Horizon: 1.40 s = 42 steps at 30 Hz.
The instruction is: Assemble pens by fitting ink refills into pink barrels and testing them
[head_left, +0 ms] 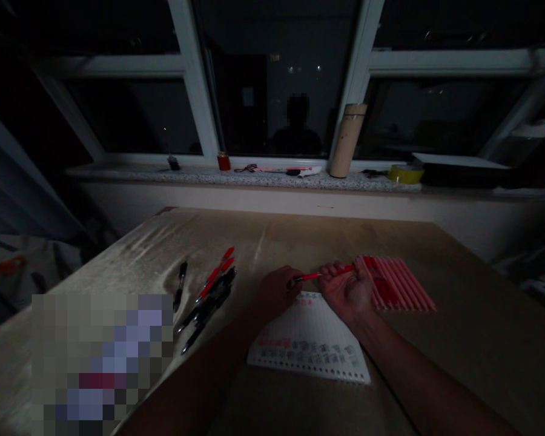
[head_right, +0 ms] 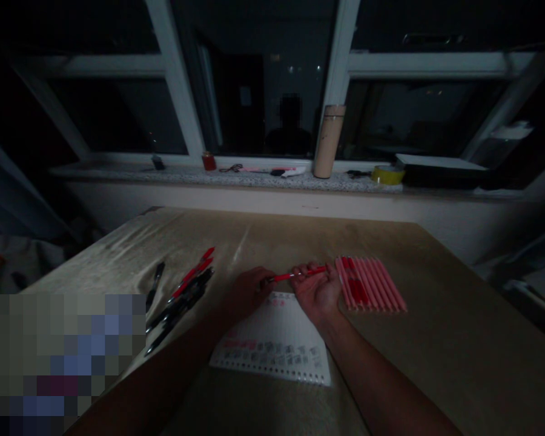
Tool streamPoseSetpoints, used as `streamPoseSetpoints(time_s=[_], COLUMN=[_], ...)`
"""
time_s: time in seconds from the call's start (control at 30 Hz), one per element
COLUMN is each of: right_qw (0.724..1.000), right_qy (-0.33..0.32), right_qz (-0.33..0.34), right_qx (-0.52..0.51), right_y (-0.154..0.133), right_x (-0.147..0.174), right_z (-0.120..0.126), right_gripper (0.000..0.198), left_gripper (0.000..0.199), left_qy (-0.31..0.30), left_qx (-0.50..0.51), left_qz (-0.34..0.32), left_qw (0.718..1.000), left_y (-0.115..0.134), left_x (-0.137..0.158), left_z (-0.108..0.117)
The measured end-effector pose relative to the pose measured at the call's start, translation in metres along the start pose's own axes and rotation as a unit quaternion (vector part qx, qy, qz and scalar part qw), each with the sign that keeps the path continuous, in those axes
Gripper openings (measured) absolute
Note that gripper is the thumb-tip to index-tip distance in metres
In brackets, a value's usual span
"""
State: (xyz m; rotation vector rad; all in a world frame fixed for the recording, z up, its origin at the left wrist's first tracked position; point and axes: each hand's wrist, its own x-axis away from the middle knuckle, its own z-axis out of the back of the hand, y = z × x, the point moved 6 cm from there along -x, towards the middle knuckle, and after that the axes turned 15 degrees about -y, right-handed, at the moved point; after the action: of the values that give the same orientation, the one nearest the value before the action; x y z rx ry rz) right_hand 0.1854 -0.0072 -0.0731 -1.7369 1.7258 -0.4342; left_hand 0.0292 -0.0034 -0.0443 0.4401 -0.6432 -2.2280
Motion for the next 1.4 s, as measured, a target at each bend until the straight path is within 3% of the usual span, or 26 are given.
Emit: streamPoseSetpoints(time_s=[0.37,0.6,0.83,0.97,1.4], right_qw=[1.0,0.997,0.985,0.981,0.979], right_qy=[-0.011,-0.008,-0.021,-0.033,-0.031], right_qz=[0.012,-0.055,-0.057,-0.08,-0.086], right_qx=[0.017,0.053,0.16,0.172,0.18], right_y=[-0.001,-0.003,-0.01,-0.007,-0.005], right_x=[0.0,-0.006,-0.014,-0.013,-0.009], right_z=[-0.003,0.003,0.006,0.005,0.003], right_gripper=[0.033,0.042,0.028,0.028,0.023], left_gripper=[0.024,0.029,0.036,0.036,0.038], left_qy=[0.012,0.034,0.069,0.076,0.097], left_qx=[0.0,0.019,0.152,0.196,0.197], left_qz=[-0.001,0.003,0.031,0.032,0.037], left_qw=[1.0,0.999,0.985,0.977,0.975], left_y=[-0.002,-0.005,-0.022,-0.026,-0.027], left_x=[0.0,0.001,0.002,0.001,-0.004], left_z=[0.0,0.005,0.013,0.013,0.022])
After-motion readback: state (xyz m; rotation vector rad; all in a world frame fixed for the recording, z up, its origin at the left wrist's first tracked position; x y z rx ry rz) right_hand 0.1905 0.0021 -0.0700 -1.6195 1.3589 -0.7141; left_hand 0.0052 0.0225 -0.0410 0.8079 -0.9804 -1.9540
